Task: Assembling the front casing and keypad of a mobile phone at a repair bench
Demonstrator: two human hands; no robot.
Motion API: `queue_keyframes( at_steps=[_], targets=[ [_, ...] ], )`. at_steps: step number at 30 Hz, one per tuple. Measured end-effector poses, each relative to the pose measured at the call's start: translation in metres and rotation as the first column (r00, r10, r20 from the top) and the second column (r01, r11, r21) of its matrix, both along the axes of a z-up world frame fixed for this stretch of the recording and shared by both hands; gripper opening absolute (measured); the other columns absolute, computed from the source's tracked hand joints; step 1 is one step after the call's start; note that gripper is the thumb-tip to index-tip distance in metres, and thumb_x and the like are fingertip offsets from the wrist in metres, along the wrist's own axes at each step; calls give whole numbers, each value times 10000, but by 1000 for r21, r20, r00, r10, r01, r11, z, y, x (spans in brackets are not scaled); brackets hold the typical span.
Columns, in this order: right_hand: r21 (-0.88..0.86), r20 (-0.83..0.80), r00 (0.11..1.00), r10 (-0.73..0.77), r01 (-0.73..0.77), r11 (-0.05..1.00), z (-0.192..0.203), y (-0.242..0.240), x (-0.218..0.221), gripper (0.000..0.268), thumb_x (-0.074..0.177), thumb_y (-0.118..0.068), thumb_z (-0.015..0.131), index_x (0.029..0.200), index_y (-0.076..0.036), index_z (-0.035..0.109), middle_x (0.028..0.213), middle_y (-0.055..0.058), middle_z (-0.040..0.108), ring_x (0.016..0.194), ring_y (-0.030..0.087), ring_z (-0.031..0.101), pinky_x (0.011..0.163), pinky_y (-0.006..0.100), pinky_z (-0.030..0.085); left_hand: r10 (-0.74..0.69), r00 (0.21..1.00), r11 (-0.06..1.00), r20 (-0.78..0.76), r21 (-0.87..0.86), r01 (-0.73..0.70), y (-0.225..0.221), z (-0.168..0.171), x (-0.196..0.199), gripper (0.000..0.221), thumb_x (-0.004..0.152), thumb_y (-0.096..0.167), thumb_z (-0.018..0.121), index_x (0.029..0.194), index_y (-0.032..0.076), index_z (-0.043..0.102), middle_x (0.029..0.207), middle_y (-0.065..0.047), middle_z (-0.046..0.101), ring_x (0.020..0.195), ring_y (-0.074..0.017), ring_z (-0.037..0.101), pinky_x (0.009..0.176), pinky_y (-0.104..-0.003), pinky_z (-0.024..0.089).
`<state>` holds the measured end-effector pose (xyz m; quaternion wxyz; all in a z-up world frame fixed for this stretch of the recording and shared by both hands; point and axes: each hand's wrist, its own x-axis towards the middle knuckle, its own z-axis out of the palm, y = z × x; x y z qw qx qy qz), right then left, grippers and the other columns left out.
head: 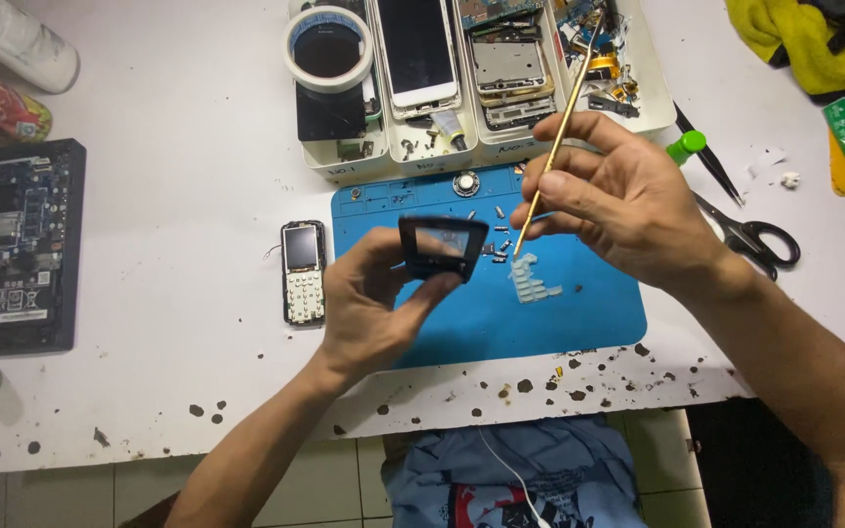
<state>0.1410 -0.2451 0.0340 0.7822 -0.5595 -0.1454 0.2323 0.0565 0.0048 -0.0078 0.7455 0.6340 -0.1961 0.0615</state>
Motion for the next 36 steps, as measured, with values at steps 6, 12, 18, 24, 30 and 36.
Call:
queue_keyframes(
  at_steps=[6, 12, 18, 24, 30, 36],
  targets=[
    [4, 164, 981, 100, -102, 995, 18, 29, -14, 353, 1047, -29, 472, 1357, -52, 305, 1027, 167, 606, 912, 365, 766, 802, 444, 712, -73, 833, 948, 549, 296, -112, 12, 12, 1, 208, 1001, 153, 689, 1146, 16, 630, 1124, -177, 599, 1020, -332, 695, 953, -450, 689],
    [44, 366, 914, 173, -203, 978, 27, 35, -34, 325, 1085, -25, 435, 1374, -96, 304, 1010, 145, 585, 950, 379, 782, 911, 537, 730, -206, 611, 904, 764, 387, -180, 20, 26, 2, 79, 932, -119, 711, 978, -80, 659, 1055, -211, 620, 994, -339, 668, 1010, -577, 632],
    [20, 486, 858, 165, -200, 980, 19, 36, -34, 277, 1110, -22, 409, 1352, -122, 321, 977, 150, 636, 905, 351, 805, 890, 493, 735, -157, 427, 900, 891, 307, -311, 16, 23, 13, 96, 920, -104, 677, 851, -42, 700, 937, -201, 645, 869, -320, 719, 890, -510, 688],
    [43, 500, 847, 179, -230, 972, 11, 36, -32, 267, 1116, -17, 397, 1339, -149, 330, 1006, 168, 637, 958, 358, 781, 921, 498, 715, -177, 413, 882, 893, 331, -337, 17, 22, 14, 132, 914, -120, 660, 840, -19, 701, 935, -157, 571, 819, -273, 677, 882, -498, 696],
    [-31, 622, 754, 210, -244, 969, 6, 37, -29, 279, 1104, 19, 373, 1349, -89, 294, 1018, 182, 655, 952, 302, 802, 920, 384, 698, -209, 381, 874, 901, 346, -341, 15, 27, 15, 136, 876, -146, 680, 814, -25, 675, 868, -146, 564, 753, -283, 685, 860, -476, 704],
    [-95, 716, 666, 210, -206, 974, 7, 37, -29, 278, 1090, 26, 413, 1319, -77, 293, 1059, 137, 590, 954, 266, 789, 907, 399, 740, -215, 358, 850, 909, 355, -390, 15, 30, 15, 142, 882, -132, 670, 834, 0, 660, 856, -123, 568, 784, -265, 690, 843, -404, 711]
  ],
)
